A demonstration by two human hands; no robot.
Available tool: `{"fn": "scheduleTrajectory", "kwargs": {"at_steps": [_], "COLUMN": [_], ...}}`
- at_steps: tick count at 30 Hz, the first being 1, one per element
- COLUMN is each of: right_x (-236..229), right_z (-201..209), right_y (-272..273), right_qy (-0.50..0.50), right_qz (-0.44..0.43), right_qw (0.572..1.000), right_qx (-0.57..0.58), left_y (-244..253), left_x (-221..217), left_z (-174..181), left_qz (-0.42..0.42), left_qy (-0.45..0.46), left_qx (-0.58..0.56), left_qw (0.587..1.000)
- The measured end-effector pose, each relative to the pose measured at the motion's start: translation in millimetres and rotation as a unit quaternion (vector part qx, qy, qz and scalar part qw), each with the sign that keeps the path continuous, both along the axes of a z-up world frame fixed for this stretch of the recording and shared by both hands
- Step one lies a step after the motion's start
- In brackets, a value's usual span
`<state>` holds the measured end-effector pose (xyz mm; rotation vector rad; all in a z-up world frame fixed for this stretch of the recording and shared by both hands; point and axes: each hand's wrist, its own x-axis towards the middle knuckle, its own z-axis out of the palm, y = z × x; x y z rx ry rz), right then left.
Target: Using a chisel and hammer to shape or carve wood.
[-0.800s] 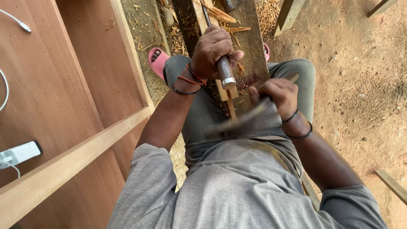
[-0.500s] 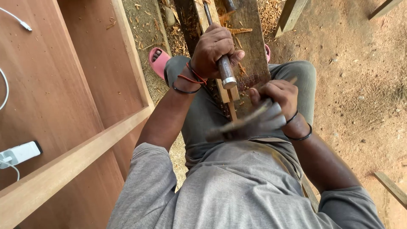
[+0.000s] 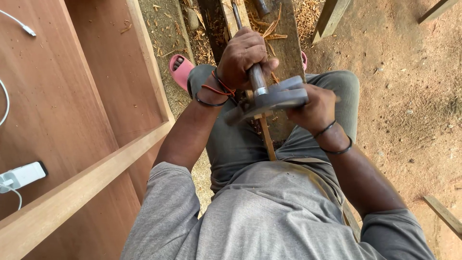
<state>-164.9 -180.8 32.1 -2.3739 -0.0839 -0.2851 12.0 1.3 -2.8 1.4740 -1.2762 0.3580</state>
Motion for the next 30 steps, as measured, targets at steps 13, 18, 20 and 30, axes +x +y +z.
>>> {"fn": "scheduleTrajectory", "kwargs": {"at_steps": [13, 18, 20, 30], "right_x": [6.3, -3.4, -1.0, -5.3], "right_z": [1.1, -2.1, -15.1, -30.8], "right_y": [-3.6, -7.6, -6.9, -20.5], "right_qy": [0.000, -0.057, -0.035, 0.024], "right_qz": [0.012, 0.062, 0.024, 0.009], "right_qw": [1.000, 0.996, 0.999, 0.997], "right_qx": [-0.020, -0.006, -0.007, -0.071], "left_y": [1.1, 0.6, 1.3, 0.9], "left_x": [14.7, 15.8, 17.2, 24.5], "left_z": [-1.6, -3.7, -1.3, 6.6], "left_qz": [0.006, -0.006, -0.007, -0.016], "left_qy": [-0.025, 0.010, 0.006, 0.007], "left_qx": [0.029, 0.051, 0.044, 0.045], "left_qw": [0.999, 0.999, 0.999, 0.999]}}
